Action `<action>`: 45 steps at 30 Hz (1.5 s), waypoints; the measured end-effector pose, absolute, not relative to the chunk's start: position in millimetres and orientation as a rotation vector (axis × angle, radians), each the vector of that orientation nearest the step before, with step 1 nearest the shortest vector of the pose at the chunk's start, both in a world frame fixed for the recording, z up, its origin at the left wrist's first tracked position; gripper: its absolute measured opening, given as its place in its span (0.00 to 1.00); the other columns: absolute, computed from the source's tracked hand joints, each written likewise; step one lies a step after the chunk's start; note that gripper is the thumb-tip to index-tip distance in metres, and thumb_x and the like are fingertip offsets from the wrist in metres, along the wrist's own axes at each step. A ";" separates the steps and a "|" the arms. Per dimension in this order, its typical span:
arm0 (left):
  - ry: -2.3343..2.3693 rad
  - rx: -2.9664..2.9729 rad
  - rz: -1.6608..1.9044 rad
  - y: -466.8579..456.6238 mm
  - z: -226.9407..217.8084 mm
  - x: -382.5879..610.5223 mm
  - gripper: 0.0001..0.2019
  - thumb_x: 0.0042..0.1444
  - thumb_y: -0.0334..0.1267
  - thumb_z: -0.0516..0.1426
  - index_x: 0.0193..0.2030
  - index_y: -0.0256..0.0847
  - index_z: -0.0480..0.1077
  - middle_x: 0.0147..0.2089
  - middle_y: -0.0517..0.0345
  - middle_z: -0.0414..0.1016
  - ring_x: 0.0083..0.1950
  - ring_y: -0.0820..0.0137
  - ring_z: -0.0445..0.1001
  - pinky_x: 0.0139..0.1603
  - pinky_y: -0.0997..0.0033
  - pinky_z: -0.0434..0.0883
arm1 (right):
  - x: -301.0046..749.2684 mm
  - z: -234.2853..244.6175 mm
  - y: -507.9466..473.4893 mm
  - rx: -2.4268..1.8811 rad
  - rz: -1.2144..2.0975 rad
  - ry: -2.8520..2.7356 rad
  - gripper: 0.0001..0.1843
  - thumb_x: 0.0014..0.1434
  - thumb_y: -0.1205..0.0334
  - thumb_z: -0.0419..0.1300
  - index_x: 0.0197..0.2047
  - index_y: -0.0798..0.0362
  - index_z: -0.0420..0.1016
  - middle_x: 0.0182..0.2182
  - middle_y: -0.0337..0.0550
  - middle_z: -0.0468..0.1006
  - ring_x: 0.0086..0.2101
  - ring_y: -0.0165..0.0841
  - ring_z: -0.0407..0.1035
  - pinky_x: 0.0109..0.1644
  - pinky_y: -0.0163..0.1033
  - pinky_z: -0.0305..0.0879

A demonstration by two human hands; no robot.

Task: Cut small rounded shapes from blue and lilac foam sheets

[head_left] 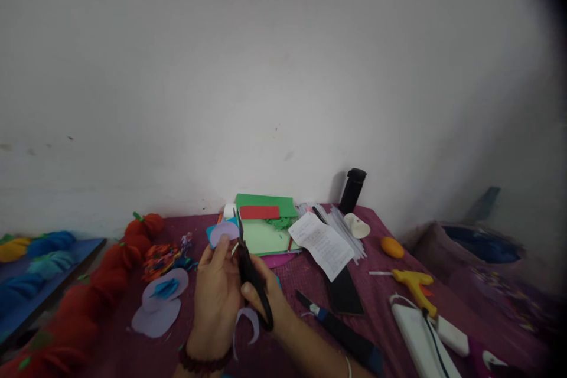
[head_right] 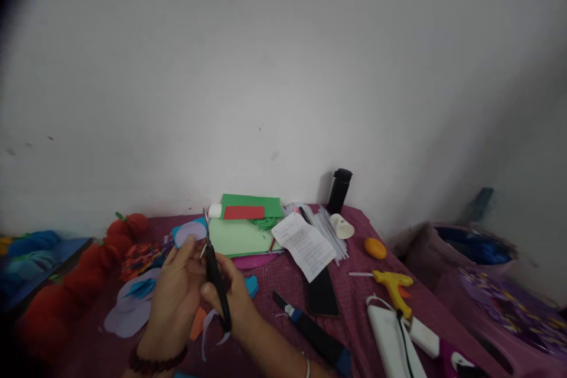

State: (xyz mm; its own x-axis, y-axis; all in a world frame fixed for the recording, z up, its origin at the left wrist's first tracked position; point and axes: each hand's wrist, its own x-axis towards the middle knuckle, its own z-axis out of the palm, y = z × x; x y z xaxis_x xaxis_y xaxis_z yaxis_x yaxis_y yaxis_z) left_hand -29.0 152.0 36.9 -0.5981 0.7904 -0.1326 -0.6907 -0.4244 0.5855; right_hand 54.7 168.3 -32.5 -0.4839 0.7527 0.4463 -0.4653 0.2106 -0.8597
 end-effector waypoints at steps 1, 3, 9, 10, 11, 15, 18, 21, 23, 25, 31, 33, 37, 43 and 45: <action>0.757 0.201 2.080 152.2 36.5 -28.7 0.06 0.47 0.31 0.65 0.30 0.39 0.71 0.26 0.62 0.78 0.24 0.73 0.76 0.27 0.75 0.74 | 54.7 -33.3 168.4 -0.300 1.495 -1.455 0.35 0.52 0.40 0.65 0.58 0.49 0.69 0.54 0.51 0.73 0.55 0.45 0.67 0.62 0.49 0.58; 0.754 0.187 2.073 152.6 36.0 -28.3 0.06 0.46 0.31 0.65 0.30 0.38 0.72 0.26 0.61 0.79 0.24 0.73 0.76 0.27 0.75 0.74 | 54.0 -35.4 168.6 -0.320 1.494 -1.443 0.34 0.52 0.41 0.65 0.57 0.50 0.69 0.54 0.52 0.74 0.54 0.45 0.68 0.61 0.49 0.59; 0.756 0.203 2.047 154.2 29.7 -29.8 0.06 0.46 0.32 0.66 0.31 0.38 0.73 0.28 0.61 0.80 0.25 0.73 0.77 0.28 0.76 0.74 | 50.9 -43.5 170.3 -0.316 1.473 -1.423 0.33 0.53 0.41 0.64 0.57 0.49 0.69 0.53 0.51 0.75 0.53 0.45 0.69 0.60 0.49 0.61; 0.756 0.209 2.042 154.8 27.7 -30.6 0.07 0.46 0.32 0.66 0.32 0.38 0.74 0.28 0.61 0.80 0.25 0.73 0.77 0.28 0.76 0.74 | 50.8 -43.9 170.3 -0.308 1.475 -1.424 0.33 0.53 0.41 0.64 0.58 0.48 0.68 0.53 0.51 0.75 0.53 0.45 0.69 0.60 0.49 0.61; 0.752 0.213 2.040 155.4 25.8 -31.4 0.07 0.46 0.33 0.67 0.32 0.38 0.74 0.28 0.61 0.80 0.25 0.73 0.77 0.28 0.76 0.74 | 50.8 -44.1 170.2 -0.294 1.482 -1.429 0.34 0.53 0.41 0.65 0.58 0.48 0.68 0.53 0.50 0.75 0.53 0.45 0.69 0.60 0.49 0.61; 0.761 0.213 2.035 156.7 21.7 -33.6 0.07 0.46 0.34 0.67 0.32 0.38 0.74 0.27 0.60 0.80 0.25 0.73 0.77 0.29 0.76 0.74 | 50.5 -44.5 169.0 -0.250 1.527 -1.436 0.37 0.51 0.39 0.65 0.60 0.46 0.65 0.55 0.50 0.73 0.56 0.45 0.66 0.61 0.50 0.60; 0.786 0.175 2.038 155.5 23.0 -32.9 0.08 0.45 0.33 0.67 0.32 0.37 0.74 0.26 0.60 0.80 0.24 0.73 0.76 0.29 0.76 0.74 | 49.0 -48.2 168.6 -0.249 1.525 -1.421 0.36 0.51 0.41 0.66 0.60 0.45 0.66 0.55 0.49 0.73 0.56 0.45 0.66 0.61 0.49 0.60; 0.803 0.179 2.020 152.9 26.0 -31.1 0.08 0.45 0.33 0.67 0.32 0.37 0.74 0.26 0.60 0.79 0.23 0.73 0.75 0.27 0.76 0.74 | 47.8 -52.4 169.3 -0.270 1.498 -1.418 0.33 0.52 0.44 0.66 0.59 0.45 0.67 0.52 0.48 0.75 0.52 0.43 0.69 0.59 0.48 0.62; 0.800 0.196 2.005 151.4 28.2 -29.9 0.07 0.46 0.34 0.66 0.32 0.37 0.74 0.27 0.60 0.79 0.23 0.73 0.76 0.27 0.76 0.73 | 47.5 -53.6 169.8 -0.290 1.479 -1.419 0.33 0.53 0.44 0.66 0.59 0.45 0.67 0.51 0.48 0.75 0.50 0.43 0.70 0.58 0.48 0.63; 0.794 0.200 1.995 150.4 30.1 -28.7 0.06 0.47 0.34 0.66 0.31 0.38 0.73 0.27 0.60 0.79 0.24 0.73 0.76 0.28 0.76 0.74 | 47.6 -53.8 169.9 -0.312 1.461 -1.430 0.32 0.53 0.43 0.65 0.58 0.46 0.67 0.51 0.48 0.75 0.50 0.43 0.70 0.57 0.48 0.64; 0.792 0.153 2.012 150.2 31.0 -27.6 0.05 0.48 0.32 0.65 0.31 0.38 0.73 0.29 0.60 0.79 0.26 0.73 0.77 0.30 0.75 0.74 | 46.5 -55.8 169.5 -0.372 1.421 -1.430 0.34 0.52 0.40 0.65 0.58 0.46 0.67 0.52 0.50 0.76 0.50 0.44 0.71 0.56 0.48 0.66; 0.781 0.143 2.014 150.3 29.8 -27.8 0.05 0.49 0.31 0.65 0.31 0.38 0.73 0.30 0.60 0.80 0.26 0.73 0.77 0.31 0.76 0.74 | 45.8 -56.1 169.0 -0.360 1.413 -1.418 0.33 0.52 0.41 0.65 0.58 0.46 0.68 0.52 0.49 0.76 0.50 0.44 0.71 0.55 0.47 0.66; 0.795 0.129 2.009 150.3 28.6 -28.0 0.02 0.52 0.30 0.62 0.31 0.37 0.72 0.30 0.58 0.80 0.27 0.73 0.77 0.31 0.75 0.75 | 45.1 -55.1 167.9 -0.334 1.415 -1.394 0.34 0.52 0.41 0.65 0.57 0.48 0.69 0.53 0.50 0.76 0.52 0.43 0.70 0.57 0.46 0.66; 0.792 0.136 2.006 150.7 28.5 -28.3 0.03 0.51 0.29 0.63 0.31 0.37 0.72 0.30 0.59 0.80 0.26 0.74 0.77 0.31 0.77 0.75 | 42.8 -56.5 166.8 -0.344 1.423 -1.351 0.36 0.50 0.40 0.66 0.57 0.49 0.70 0.52 0.52 0.75 0.52 0.45 0.70 0.58 0.48 0.65; 0.781 0.149 1.998 150.5 27.8 -28.7 0.04 0.50 0.29 0.63 0.32 0.37 0.72 0.30 0.59 0.80 0.27 0.74 0.77 0.32 0.77 0.75 | 41.9 -56.2 165.4 -0.353 1.422 -1.329 0.36 0.50 0.39 0.66 0.57 0.49 0.71 0.51 0.51 0.76 0.52 0.45 0.70 0.57 0.49 0.66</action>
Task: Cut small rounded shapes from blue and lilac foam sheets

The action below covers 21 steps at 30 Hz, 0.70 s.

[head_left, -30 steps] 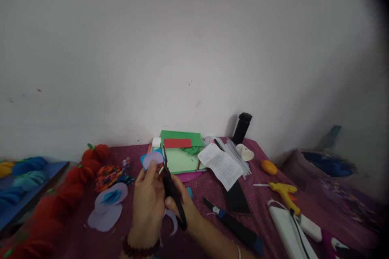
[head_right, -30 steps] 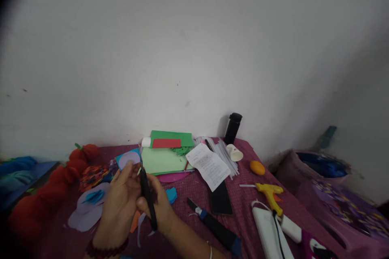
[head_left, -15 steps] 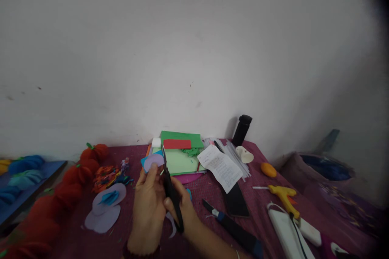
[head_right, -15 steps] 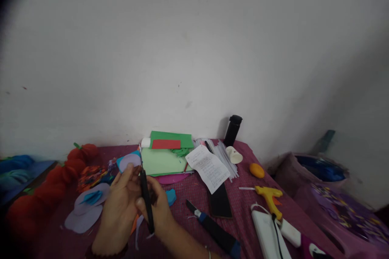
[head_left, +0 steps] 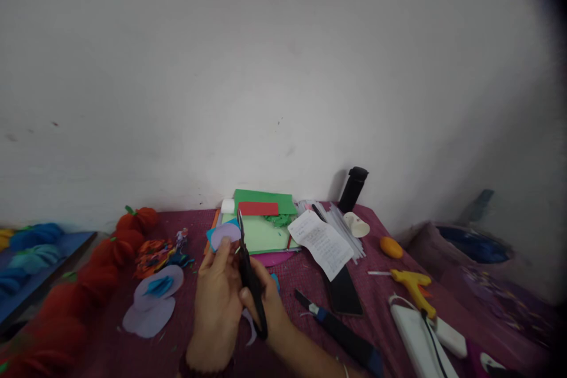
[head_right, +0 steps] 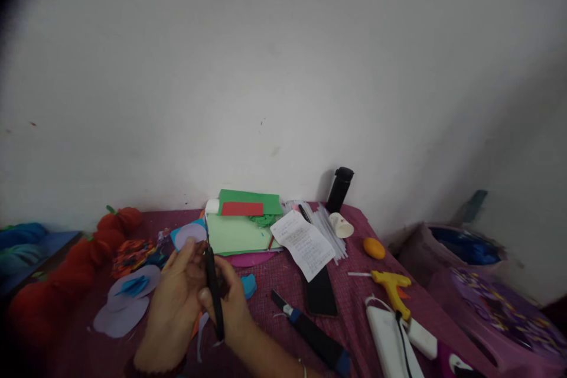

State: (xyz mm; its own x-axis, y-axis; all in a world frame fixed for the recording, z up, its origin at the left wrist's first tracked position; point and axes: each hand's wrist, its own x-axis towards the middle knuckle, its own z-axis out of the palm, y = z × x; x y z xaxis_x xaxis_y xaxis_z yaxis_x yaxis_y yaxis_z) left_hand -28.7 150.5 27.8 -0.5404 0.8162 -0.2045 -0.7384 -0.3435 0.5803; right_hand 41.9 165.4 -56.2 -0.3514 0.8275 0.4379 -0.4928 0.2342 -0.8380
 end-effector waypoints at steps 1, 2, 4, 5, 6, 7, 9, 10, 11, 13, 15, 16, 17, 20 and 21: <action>0.772 0.157 1.992 150.3 27.3 -29.0 0.04 0.50 0.29 0.64 0.32 0.37 0.73 0.31 0.59 0.80 0.28 0.74 0.78 0.33 0.77 0.75 | 41.4 -55.9 164.4 -0.363 1.416 -1.326 0.35 0.50 0.39 0.66 0.56 0.49 0.71 0.51 0.51 0.76 0.51 0.45 0.71 0.56 0.49 0.67; 0.767 0.162 1.987 150.2 26.9 -29.4 0.04 0.50 0.29 0.64 0.33 0.37 0.73 0.31 0.59 0.80 0.28 0.74 0.78 0.33 0.77 0.75 | 41.0 -55.6 163.2 -0.379 1.410 -1.330 0.36 0.50 0.38 0.66 0.56 0.49 0.71 0.50 0.51 0.77 0.50 0.45 0.71 0.55 0.49 0.67; 0.765 0.169 1.974 150.0 26.3 -30.4 0.05 0.50 0.30 0.64 0.35 0.37 0.73 0.31 0.59 0.80 0.28 0.74 0.78 0.32 0.77 0.75 | 40.2 -55.3 160.7 -0.415 1.398 -1.330 0.36 0.50 0.38 0.66 0.56 0.49 0.71 0.50 0.51 0.77 0.50 0.44 0.71 0.54 0.48 0.68; 0.767 0.168 1.968 149.9 26.2 -31.0 0.06 0.50 0.30 0.64 0.35 0.37 0.74 0.30 0.59 0.80 0.28 0.74 0.78 0.31 0.77 0.75 | 39.8 -55.6 159.5 -0.425 1.398 -1.328 0.36 0.50 0.38 0.65 0.56 0.49 0.71 0.50 0.51 0.77 0.50 0.44 0.71 0.54 0.47 0.68; 0.767 0.164 1.960 149.8 26.2 -31.7 0.07 0.50 0.30 0.65 0.36 0.37 0.73 0.30 0.59 0.80 0.27 0.74 0.77 0.30 0.77 0.74 | 39.4 -56.1 158.4 -0.427 1.399 -1.322 0.35 0.50 0.38 0.65 0.56 0.49 0.71 0.50 0.50 0.77 0.50 0.43 0.71 0.54 0.46 0.67; 0.764 0.157 1.950 149.6 26.4 -32.3 0.08 0.49 0.30 0.65 0.37 0.37 0.73 0.30 0.60 0.80 0.27 0.74 0.77 0.30 0.77 0.74 | 39.0 -56.9 157.6 -0.420 1.399 -1.315 0.35 0.50 0.39 0.66 0.56 0.49 0.71 0.50 0.50 0.77 0.50 0.43 0.71 0.54 0.46 0.67; 0.751 0.139 1.931 149.2 27.0 -33.2 0.08 0.50 0.29 0.64 0.37 0.37 0.73 0.30 0.60 0.80 0.27 0.73 0.78 0.31 0.77 0.74 | 38.7 -58.6 156.2 -0.400 1.393 -1.299 0.34 0.51 0.40 0.66 0.56 0.48 0.71 0.50 0.49 0.77 0.50 0.42 0.71 0.54 0.45 0.67; 0.748 0.131 1.921 149.0 27.4 -33.4 0.08 0.50 0.29 0.64 0.37 0.37 0.73 0.30 0.59 0.80 0.28 0.73 0.78 0.31 0.76 0.75 | 38.8 -59.2 155.7 -0.393 1.390 -1.296 0.33 0.52 0.40 0.66 0.56 0.48 0.71 0.50 0.49 0.77 0.50 0.42 0.71 0.54 0.44 0.67; 0.746 0.126 1.912 148.8 27.8 -33.5 0.07 0.50 0.29 0.64 0.37 0.37 0.73 0.30 0.59 0.80 0.28 0.73 0.78 0.32 0.76 0.75 | 39.0 -59.5 155.3 -0.388 1.388 -1.297 0.33 0.52 0.41 0.65 0.57 0.48 0.71 0.50 0.49 0.77 0.51 0.42 0.71 0.55 0.44 0.66; 0.748 0.124 1.900 148.9 28.3 -33.1 0.07 0.50 0.29 0.63 0.37 0.36 0.73 0.31 0.58 0.80 0.28 0.73 0.78 0.32 0.75 0.76 | 39.5 -59.0 154.9 -0.380 1.393 -1.307 0.32 0.53 0.42 0.65 0.57 0.48 0.71 0.51 0.49 0.76 0.51 0.42 0.70 0.56 0.45 0.65; 0.753 0.126 1.898 149.7 28.1 -32.7 0.07 0.50 0.29 0.63 0.37 0.36 0.73 0.30 0.58 0.80 0.27 0.73 0.77 0.31 0.75 0.75 | 39.6 -57.3 155.1 -0.380 1.394 -1.322 0.32 0.54 0.42 0.65 0.57 0.49 0.70 0.51 0.50 0.76 0.51 0.42 0.70 0.57 0.46 0.65; 0.754 0.125 1.904 150.3 27.8 -32.6 0.07 0.50 0.29 0.64 0.37 0.36 0.73 0.30 0.58 0.80 0.27 0.73 0.77 0.31 0.75 0.75 | 39.5 -56.3 155.5 -0.383 1.391 -1.329 0.32 0.54 0.43 0.65 0.58 0.49 0.69 0.50 0.50 0.76 0.51 0.42 0.70 0.57 0.46 0.64; 0.757 0.124 1.910 151.0 27.5 -32.7 0.07 0.50 0.29 0.64 0.37 0.36 0.73 0.29 0.59 0.80 0.27 0.73 0.77 0.30 0.76 0.75 | 39.5 -55.2 156.2 -0.389 1.383 -1.337 0.32 0.54 0.43 0.65 0.58 0.49 0.69 0.50 0.50 0.76 0.50 0.42 0.70 0.58 0.47 0.64; 0.756 0.121 1.907 152.2 27.0 -34.6 0.07 0.50 0.28 0.63 0.36 0.36 0.73 0.29 0.58 0.80 0.27 0.73 0.77 0.31 0.77 0.74 | 43.5 -52.0 157.7 -0.430 1.366 -1.365 0.33 0.52 0.42 0.66 0.57 0.50 0.69 0.47 0.49 0.76 0.48 0.41 0.70 0.56 0.46 0.65; 0.756 0.124 1.904 151.6 27.1 -35.7 0.06 0.50 0.28 0.63 0.36 0.36 0.73 0.29 0.58 0.80 0.27 0.73 0.77 0.31 0.76 0.75 | 47.4 -50.9 157.3 -0.449 1.403 -1.379 0.34 0.52 0.42 0.66 0.56 0.51 0.69 0.44 0.48 0.76 0.44 0.39 0.71 0.52 0.44 0.67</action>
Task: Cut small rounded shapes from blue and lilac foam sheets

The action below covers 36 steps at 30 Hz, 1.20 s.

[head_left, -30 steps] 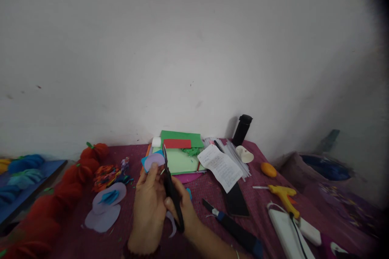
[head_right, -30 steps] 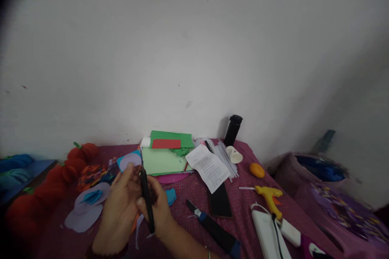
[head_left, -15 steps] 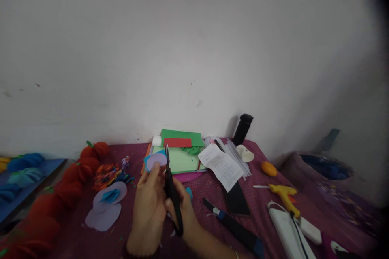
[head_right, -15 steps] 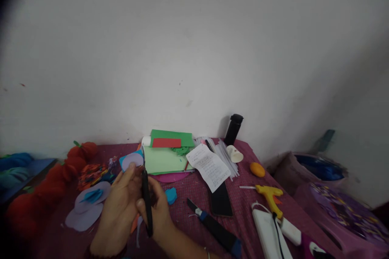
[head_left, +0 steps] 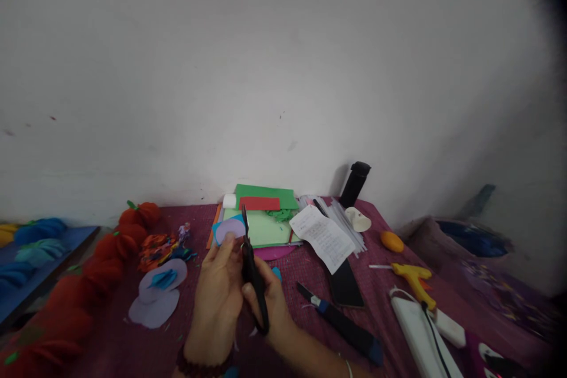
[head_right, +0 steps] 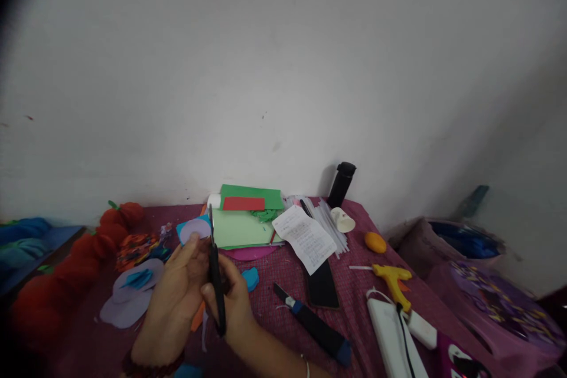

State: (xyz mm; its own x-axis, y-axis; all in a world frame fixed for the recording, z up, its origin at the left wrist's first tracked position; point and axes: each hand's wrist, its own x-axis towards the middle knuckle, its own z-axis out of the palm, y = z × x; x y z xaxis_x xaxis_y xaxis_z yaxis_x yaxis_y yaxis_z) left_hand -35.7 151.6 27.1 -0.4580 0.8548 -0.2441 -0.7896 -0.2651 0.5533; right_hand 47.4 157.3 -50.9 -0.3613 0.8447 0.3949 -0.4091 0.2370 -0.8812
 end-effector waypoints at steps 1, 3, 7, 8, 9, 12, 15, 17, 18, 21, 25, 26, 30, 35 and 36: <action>0.759 0.130 1.909 150.1 27.3 -36.9 0.05 0.50 0.28 0.62 0.36 0.35 0.73 0.29 0.58 0.80 0.27 0.73 0.77 0.32 0.76 0.75 | 53.0 -49.8 156.2 -0.464 1.470 -1.394 0.34 0.52 0.41 0.66 0.57 0.51 0.69 0.38 0.45 0.76 0.37 0.36 0.71 0.46 0.42 0.69; 0.776 0.143 1.941 143.9 27.6 -38.9 0.04 0.50 0.27 0.62 0.33 0.36 0.73 0.29 0.59 0.79 0.28 0.73 0.77 0.34 0.75 0.75 | 69.4 -46.9 150.8 -0.481 1.678 -1.415 0.36 0.52 0.38 0.64 0.58 0.52 0.67 0.28 0.37 0.70 0.25 0.28 0.64 0.31 0.35 0.66; 0.854 0.122 1.979 121.1 23.2 -36.0 0.06 0.46 0.27 0.64 0.27 0.38 0.71 0.28 0.62 0.77 0.30 0.74 0.76 0.38 0.74 0.75 | 110.7 -39.2 128.7 -0.470 1.914 -1.442 0.34 0.55 0.39 0.62 0.57 0.52 0.65 0.33 0.39 0.68 0.29 0.27 0.63 0.33 0.34 0.61; 0.874 0.112 1.963 114.6 20.7 -33.1 0.06 0.44 0.27 0.65 0.27 0.38 0.71 0.27 0.62 0.77 0.30 0.74 0.76 0.37 0.73 0.75 | 119.4 -37.8 121.9 -0.457 1.949 -1.467 0.34 0.56 0.39 0.62 0.57 0.52 0.64 0.35 0.41 0.68 0.31 0.28 0.64 0.36 0.35 0.60; 0.891 0.109 1.945 108.2 17.7 -29.4 0.07 0.43 0.27 0.65 0.26 0.39 0.71 0.27 0.62 0.77 0.30 0.73 0.76 0.36 0.74 0.75 | 126.6 -37.1 115.1 -0.446 1.977 -1.490 0.34 0.56 0.38 0.62 0.57 0.52 0.64 0.37 0.41 0.68 0.32 0.29 0.64 0.37 0.36 0.60; 0.908 0.149 1.903 91.5 7.6 -15.7 0.09 0.40 0.28 0.67 0.28 0.39 0.72 0.28 0.63 0.77 0.30 0.73 0.75 0.35 0.74 0.74 | 138.8 -40.3 95.8 -0.438 2.007 -1.513 0.36 0.55 0.38 0.62 0.59 0.52 0.62 0.38 0.42 0.68 0.35 0.30 0.63 0.39 0.37 0.58; 0.936 0.164 1.877 79.9 -1.9 -2.3 0.09 0.42 0.28 0.67 0.30 0.40 0.72 0.30 0.63 0.78 0.31 0.74 0.75 0.36 0.74 0.74 | 141.6 -48.1 81.8 -0.483 1.994 -1.456 0.36 0.56 0.39 0.62 0.60 0.50 0.60 0.38 0.41 0.66 0.34 0.29 0.62 0.37 0.36 0.56; 0.964 0.142 1.869 75.2 -6.6 4.5 0.09 0.44 0.28 0.66 0.32 0.40 0.72 0.30 0.64 0.78 0.31 0.74 0.75 0.35 0.75 0.73 | 141.2 -52.2 76.2 -0.527 1.975 -1.433 0.36 0.55 0.39 0.62 0.60 0.49 0.59 0.37 0.40 0.65 0.32 0.28 0.60 0.36 0.36 0.55; 0.976 0.132 1.869 73.7 -8.4 7.2 0.08 0.45 0.29 0.66 0.32 0.39 0.73 0.30 0.64 0.78 0.30 0.75 0.75 0.35 0.76 0.73 | 140.7 -53.5 74.4 -0.546 1.958 -1.430 0.36 0.55 0.39 0.62 0.59 0.49 0.59 0.37 0.40 0.65 0.32 0.28 0.59 0.35 0.35 0.55; 1.002 0.134 1.866 71.9 -11.9 12.5 0.07 0.45 0.29 0.66 0.32 0.38 0.74 0.29 0.63 0.78 0.29 0.75 0.75 0.34 0.76 0.73 | 138.5 -54.5 71.3 -0.595 1.904 -1.425 0.35 0.54 0.37 0.62 0.57 0.49 0.61 0.36 0.39 0.64 0.31 0.28 0.58 0.34 0.35 0.55; 1.002 0.137 1.839 72.1 -13.7 15.4 0.07 0.45 0.31 0.67 0.31 0.39 0.75 0.27 0.63 0.78 0.29 0.74 0.76 0.34 0.76 0.74 | 135.3 -55.8 69.8 -0.637 1.808 -1.415 0.35 0.53 0.35 0.61 0.56 0.49 0.63 0.36 0.41 0.65 0.32 0.30 0.59 0.34 0.36 0.57; 0.999 0.129 1.836 72.2 -13.7 15.8 0.07 0.44 0.31 0.67 0.31 0.39 0.75 0.27 0.63 0.78 0.28 0.74 0.76 0.33 0.77 0.74 | 134.8 -56.9 69.6 -0.633 1.792 -1.414 0.36 0.53 0.35 0.60 0.56 0.50 0.64 0.35 0.41 0.66 0.31 0.30 0.59 0.33 0.35 0.58; 1.011 0.126 1.825 72.2 -13.1 17.0 0.07 0.44 0.31 0.67 0.31 0.39 0.75 0.27 0.62 0.78 0.26 0.75 0.76 0.31 0.77 0.74 | 133.5 -62.0 69.5 -0.614 1.800 -1.408 0.36 0.54 0.34 0.59 0.56 0.51 0.64 0.32 0.38 0.65 0.26 0.26 0.57 0.28 0.33 0.55; 0.997 0.094 1.838 73.4 -16.3 17.3 0.09 0.43 0.30 0.67 0.32 0.39 0.74 0.28 0.63 0.79 0.26 0.75 0.76 0.31 0.77 0.74 | 131.5 -65.6 69.5 -0.656 1.808 -1.358 0.35 0.53 0.34 0.61 0.54 0.51 0.65 0.29 0.35 0.64 0.23 0.24 0.56 0.26 0.31 0.53; 0.988 0.090 1.843 73.8 -17.2 17.0 0.09 0.43 0.30 0.68 0.32 0.39 0.74 0.28 0.63 0.79 0.26 0.75 0.76 0.31 0.78 0.74 | 131.1 -66.5 69.5 -0.660 1.811 -1.347 0.35 0.52 0.34 0.61 0.54 0.51 0.65 0.29 0.35 0.64 0.22 0.23 0.55 0.25 0.31 0.53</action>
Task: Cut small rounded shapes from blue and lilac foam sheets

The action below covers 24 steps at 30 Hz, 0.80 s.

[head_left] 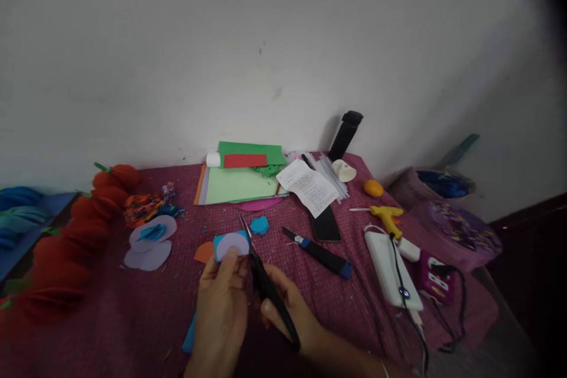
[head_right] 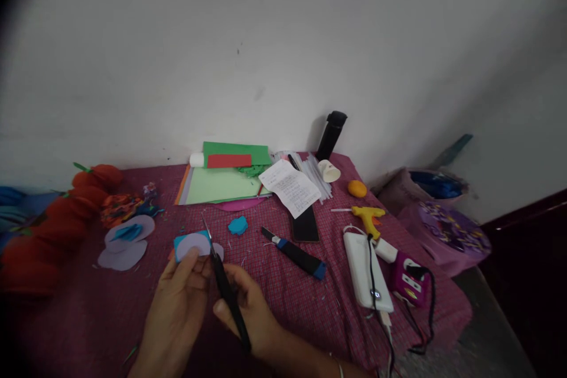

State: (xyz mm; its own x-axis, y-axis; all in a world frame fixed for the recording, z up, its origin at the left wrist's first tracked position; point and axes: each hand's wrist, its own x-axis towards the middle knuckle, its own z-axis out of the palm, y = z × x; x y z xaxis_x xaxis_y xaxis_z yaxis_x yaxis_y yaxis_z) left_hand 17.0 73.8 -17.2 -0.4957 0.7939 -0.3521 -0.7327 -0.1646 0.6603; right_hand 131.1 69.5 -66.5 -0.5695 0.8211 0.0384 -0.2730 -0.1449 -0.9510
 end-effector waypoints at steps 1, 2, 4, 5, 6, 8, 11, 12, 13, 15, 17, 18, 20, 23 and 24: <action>0.984 0.089 1.845 74.1 -17.9 16.5 0.09 0.43 0.30 0.67 0.32 0.39 0.74 0.28 0.63 0.79 0.26 0.75 0.76 0.31 0.78 0.75 | 130.7 -67.7 69.5 -0.665 1.813 -1.335 0.35 0.52 0.34 0.61 0.53 0.51 0.65 0.29 0.35 0.63 0.22 0.23 0.55 0.25 0.31 0.53; 0.987 0.088 1.844 74.4 -18.4 16.0 0.08 0.43 0.29 0.67 0.32 0.39 0.75 0.28 0.62 0.79 0.27 0.75 0.76 0.32 0.78 0.75 | 130.6 -69.1 69.5 -0.669 1.815 -1.328 0.35 0.52 0.34 0.62 0.53 0.51 0.65 0.29 0.35 0.63 0.22 0.22 0.54 0.24 0.30 0.53; 0.993 0.085 1.847 74.9 -18.4 14.7 0.08 0.43 0.29 0.67 0.31 0.38 0.75 0.28 0.62 0.79 0.28 0.74 0.77 0.33 0.78 0.75 | 130.9 -71.8 69.6 -0.672 1.822 -1.325 0.36 0.52 0.35 0.62 0.54 0.51 0.65 0.30 0.35 0.63 0.21 0.22 0.54 0.24 0.30 0.53; 0.990 0.086 1.848 75.2 -18.2 14.0 0.08 0.43 0.28 0.67 0.30 0.38 0.74 0.28 0.61 0.79 0.28 0.74 0.77 0.33 0.78 0.75 | 131.5 -72.8 69.6 -0.674 1.831 -1.325 0.36 0.52 0.35 0.63 0.54 0.51 0.65 0.30 0.34 0.63 0.21 0.21 0.54 0.23 0.30 0.53; 0.985 0.088 1.850 75.4 -17.8 13.4 0.08 0.42 0.28 0.67 0.30 0.38 0.74 0.28 0.61 0.80 0.29 0.74 0.77 0.34 0.78 0.75 | 132.3 -73.2 69.6 -0.676 1.841 -1.326 0.36 0.52 0.35 0.63 0.54 0.51 0.64 0.30 0.34 0.62 0.21 0.21 0.54 0.23 0.29 0.53; 0.969 0.091 1.856 75.7 -17.5 12.5 0.08 0.42 0.28 0.67 0.30 0.38 0.75 0.28 0.62 0.80 0.29 0.74 0.77 0.35 0.77 0.76 | 134.3 -72.1 69.3 -0.678 1.854 -1.336 0.35 0.52 0.37 0.63 0.55 0.50 0.64 0.31 0.35 0.62 0.22 0.22 0.55 0.25 0.30 0.54; 0.963 0.094 1.858 75.9 -18.4 12.2 0.09 0.43 0.27 0.67 0.32 0.39 0.75 0.29 0.62 0.80 0.30 0.74 0.78 0.35 0.77 0.76 | 136.9 -66.7 68.7 -0.653 1.818 -1.371 0.33 0.54 0.38 0.62 0.55 0.49 0.66 0.34 0.38 0.64 0.28 0.25 0.58 0.30 0.32 0.58; 0.963 0.095 1.858 75.8 -18.9 12.3 0.09 0.43 0.27 0.67 0.32 0.39 0.75 0.29 0.61 0.80 0.30 0.74 0.78 0.35 0.77 0.75 | 137.3 -64.8 68.5 -0.646 1.800 -1.385 0.33 0.54 0.38 0.62 0.55 0.49 0.66 0.35 0.39 0.65 0.30 0.27 0.58 0.33 0.33 0.59; 0.965 0.099 1.857 75.6 -19.4 12.5 0.08 0.44 0.27 0.66 0.32 0.39 0.75 0.29 0.61 0.80 0.30 0.74 0.78 0.35 0.77 0.75 | 137.4 -63.3 68.3 -0.645 1.784 -1.395 0.33 0.54 0.38 0.62 0.56 0.48 0.66 0.36 0.40 0.65 0.31 0.28 0.59 0.35 0.34 0.60; 0.972 0.105 1.860 75.1 -20.2 13.1 0.07 0.44 0.28 0.66 0.31 0.39 0.75 0.29 0.61 0.80 0.30 0.74 0.78 0.35 0.77 0.75 | 137.0 -61.8 68.2 -0.660 1.766 -1.403 0.33 0.54 0.37 0.62 0.56 0.48 0.66 0.36 0.40 0.66 0.32 0.29 0.59 0.37 0.36 0.61; 0.977 0.108 1.863 74.5 -20.3 13.9 0.07 0.45 0.28 0.66 0.32 0.39 0.75 0.29 0.62 0.80 0.30 0.74 0.78 0.35 0.77 0.75 | 135.8 -62.6 68.2 -0.676 1.763 -1.400 0.33 0.54 0.37 0.62 0.56 0.48 0.66 0.35 0.39 0.65 0.30 0.28 0.58 0.36 0.35 0.60; 0.980 0.107 1.865 74.4 -20.1 14.4 0.07 0.45 0.28 0.66 0.32 0.39 0.75 0.29 0.62 0.80 0.30 0.74 0.78 0.35 0.77 0.75 | 135.1 -63.7 68.2 -0.676 1.763 -1.396 0.33 0.54 0.37 0.61 0.55 0.49 0.66 0.34 0.38 0.65 0.29 0.27 0.57 0.34 0.34 0.60; 0.980 0.099 1.863 74.4 -19.4 15.3 0.08 0.44 0.29 0.67 0.32 0.39 0.75 0.29 0.62 0.80 0.30 0.74 0.78 0.35 0.77 0.75 | 133.4 -66.9 68.0 -0.674 1.764 -1.386 0.34 0.54 0.36 0.61 0.55 0.50 0.66 0.33 0.38 0.63 0.26 0.25 0.55 0.29 0.32 0.57; 0.974 0.074 1.863 75.2 -18.5 16.7 0.09 0.43 0.28 0.67 0.31 0.39 0.74 0.28 0.62 0.80 0.28 0.74 0.77 0.33 0.78 0.75 | 130.8 -72.9 67.3 -0.674 1.772 -1.362 0.35 0.53 0.35 0.61 0.55 0.50 0.66 0.31 0.37 0.62 0.24 0.24 0.54 0.25 0.30 0.55; 0.970 0.062 1.865 75.5 -18.3 17.1 0.09 0.43 0.27 0.67 0.31 0.39 0.74 0.28 0.62 0.80 0.28 0.74 0.77 0.32 0.78 0.75 | 130.1 -74.8 67.1 -0.672 1.775 -1.349 0.35 0.53 0.35 0.61 0.55 0.50 0.66 0.30 0.36 0.62 0.23 0.23 0.54 0.24 0.30 0.54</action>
